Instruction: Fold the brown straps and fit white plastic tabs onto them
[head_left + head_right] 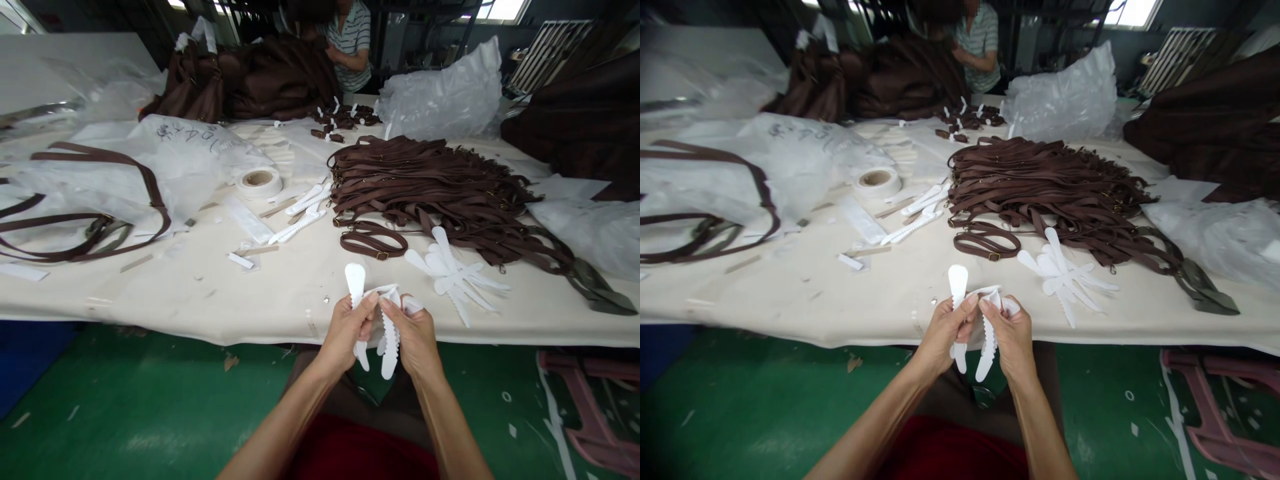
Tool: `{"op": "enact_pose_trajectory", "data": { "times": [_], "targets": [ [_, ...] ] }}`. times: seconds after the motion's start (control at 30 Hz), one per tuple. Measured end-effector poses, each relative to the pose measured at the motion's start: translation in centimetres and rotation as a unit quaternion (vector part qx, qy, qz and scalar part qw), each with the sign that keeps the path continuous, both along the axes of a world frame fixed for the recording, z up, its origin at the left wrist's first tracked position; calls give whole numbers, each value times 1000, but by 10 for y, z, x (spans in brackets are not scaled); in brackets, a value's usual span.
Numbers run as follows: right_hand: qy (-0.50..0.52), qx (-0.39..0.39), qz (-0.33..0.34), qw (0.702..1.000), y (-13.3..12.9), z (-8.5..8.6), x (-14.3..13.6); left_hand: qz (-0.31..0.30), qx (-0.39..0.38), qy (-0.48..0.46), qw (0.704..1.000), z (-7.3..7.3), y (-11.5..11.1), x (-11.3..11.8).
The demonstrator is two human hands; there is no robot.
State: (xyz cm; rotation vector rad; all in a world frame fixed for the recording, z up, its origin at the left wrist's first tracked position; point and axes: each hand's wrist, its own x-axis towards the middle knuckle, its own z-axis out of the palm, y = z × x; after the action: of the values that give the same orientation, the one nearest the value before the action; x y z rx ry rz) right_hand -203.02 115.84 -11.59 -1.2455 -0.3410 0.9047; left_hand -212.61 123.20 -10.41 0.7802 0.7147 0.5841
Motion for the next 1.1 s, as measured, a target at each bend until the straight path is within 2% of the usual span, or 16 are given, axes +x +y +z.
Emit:
{"op": "enact_pose_trajectory", "data": {
  "times": [0.1,0.2,0.3,0.37,0.47,0.53,0.6,0.67,0.77,0.87,0.93,1.03,1.1],
  "targets": [
    [-7,3,5,1000,1,4,1,-70,-105,-36,991,3,5,4],
    [-55,-17,18,998,1,7,5,-116,-132,-42,984,3,9,7],
    [-155,-61,32,985,-1,7,15,-93,-107,-26,990,6,18,7],
    [-209,-86,47,973,-6,9,25,-38,-91,-37,994,11,30,3],
    [-170,-124,17,978,-17,12,41,63,-60,-61,994,20,49,-6],
    [-130,-128,-36,983,-22,15,48,64,-40,-55,996,23,54,-10],
    [-167,-117,-61,977,-23,17,48,13,-33,-38,999,23,48,-10],
    [-265,-104,-51,957,-20,20,45,-25,-28,-23,999,22,38,-6],
    [-402,-85,-24,911,-16,24,41,-21,-11,-14,1000,21,26,-2],
    [-455,-81,-10,887,-12,27,39,-11,2,-10,1000,24,23,0],
    [-419,-79,8,905,-9,29,34,-14,-1,-14,1000,26,20,1],
    [-308,-55,82,946,-3,31,24,-22,-19,-28,999,28,15,4],
    [-271,-43,127,953,-3,31,24,-27,-25,-26,999,26,14,3]
  ]
}}
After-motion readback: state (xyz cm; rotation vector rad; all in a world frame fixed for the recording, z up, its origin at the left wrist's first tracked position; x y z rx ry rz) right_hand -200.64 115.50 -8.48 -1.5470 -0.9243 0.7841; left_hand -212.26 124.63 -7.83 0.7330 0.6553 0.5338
